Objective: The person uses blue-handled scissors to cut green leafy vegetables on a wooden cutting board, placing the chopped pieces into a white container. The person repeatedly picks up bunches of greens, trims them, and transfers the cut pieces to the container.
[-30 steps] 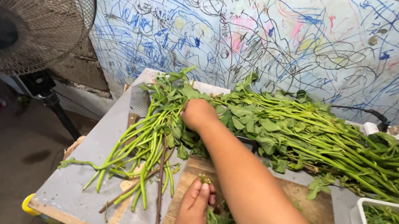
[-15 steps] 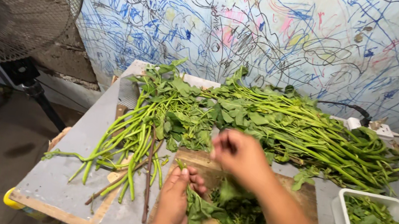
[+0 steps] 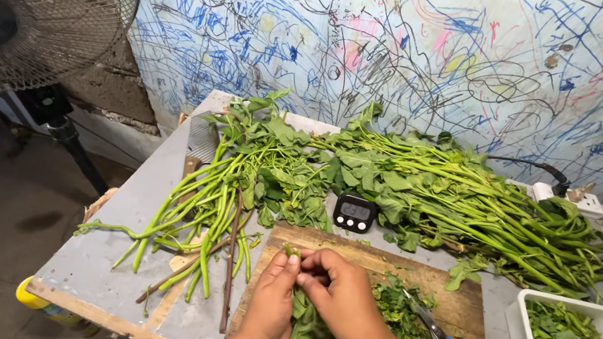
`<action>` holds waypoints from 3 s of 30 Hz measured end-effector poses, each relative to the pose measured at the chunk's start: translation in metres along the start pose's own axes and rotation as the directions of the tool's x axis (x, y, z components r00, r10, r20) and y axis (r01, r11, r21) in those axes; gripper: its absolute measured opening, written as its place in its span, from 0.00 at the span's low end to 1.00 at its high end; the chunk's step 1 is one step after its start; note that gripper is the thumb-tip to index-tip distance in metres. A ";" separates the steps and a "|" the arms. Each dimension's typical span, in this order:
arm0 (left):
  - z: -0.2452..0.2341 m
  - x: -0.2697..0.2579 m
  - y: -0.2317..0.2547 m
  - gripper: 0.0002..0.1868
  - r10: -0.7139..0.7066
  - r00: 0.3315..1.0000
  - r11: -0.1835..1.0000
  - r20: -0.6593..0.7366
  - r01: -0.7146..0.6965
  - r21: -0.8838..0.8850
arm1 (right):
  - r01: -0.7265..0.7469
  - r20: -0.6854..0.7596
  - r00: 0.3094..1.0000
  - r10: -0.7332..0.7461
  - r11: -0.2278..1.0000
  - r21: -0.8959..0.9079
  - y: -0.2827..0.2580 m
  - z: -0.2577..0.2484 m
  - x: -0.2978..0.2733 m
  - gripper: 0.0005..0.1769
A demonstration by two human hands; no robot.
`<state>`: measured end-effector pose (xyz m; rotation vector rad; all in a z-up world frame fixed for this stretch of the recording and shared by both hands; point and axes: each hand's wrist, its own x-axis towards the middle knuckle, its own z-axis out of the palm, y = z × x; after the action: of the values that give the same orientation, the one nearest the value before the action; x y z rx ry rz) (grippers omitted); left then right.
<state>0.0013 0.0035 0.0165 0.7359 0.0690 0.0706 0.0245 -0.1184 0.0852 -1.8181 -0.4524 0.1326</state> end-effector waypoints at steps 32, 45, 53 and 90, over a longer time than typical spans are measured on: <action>0.019 0.221 0.165 0.10 0.172 0.874 -0.522 0.454 -0.310 0.795 | -0.053 -0.071 0.991 0.113 0.822 0.568 0.098 -0.062 -0.032 0.04; 0.030 0.035 0.059 0.14 0.060 0.969 0.481 0.239 -0.238 0.844 | -0.024 -0.130 0.984 0.122 0.813 0.582 0.064 -0.067 -0.036 0.14; 0.047 -0.010 0.020 0.16 -0.479 0.861 0.876 -0.171 0.458 -0.151 | 0.021 -0.140 0.989 0.056 0.871 0.491 0.044 -0.071 -0.048 0.12; 0.051 0.239 0.104 0.13 0.039 0.948 -0.516 0.315 -0.251 0.819 | 0.072 -0.200 0.979 0.027 0.879 0.472 0.113 -0.065 -0.039 0.06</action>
<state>0.2398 0.0673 0.1152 2.8317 -0.1870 0.2995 0.0364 -0.2168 -0.0081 -1.3199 -0.2657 0.0373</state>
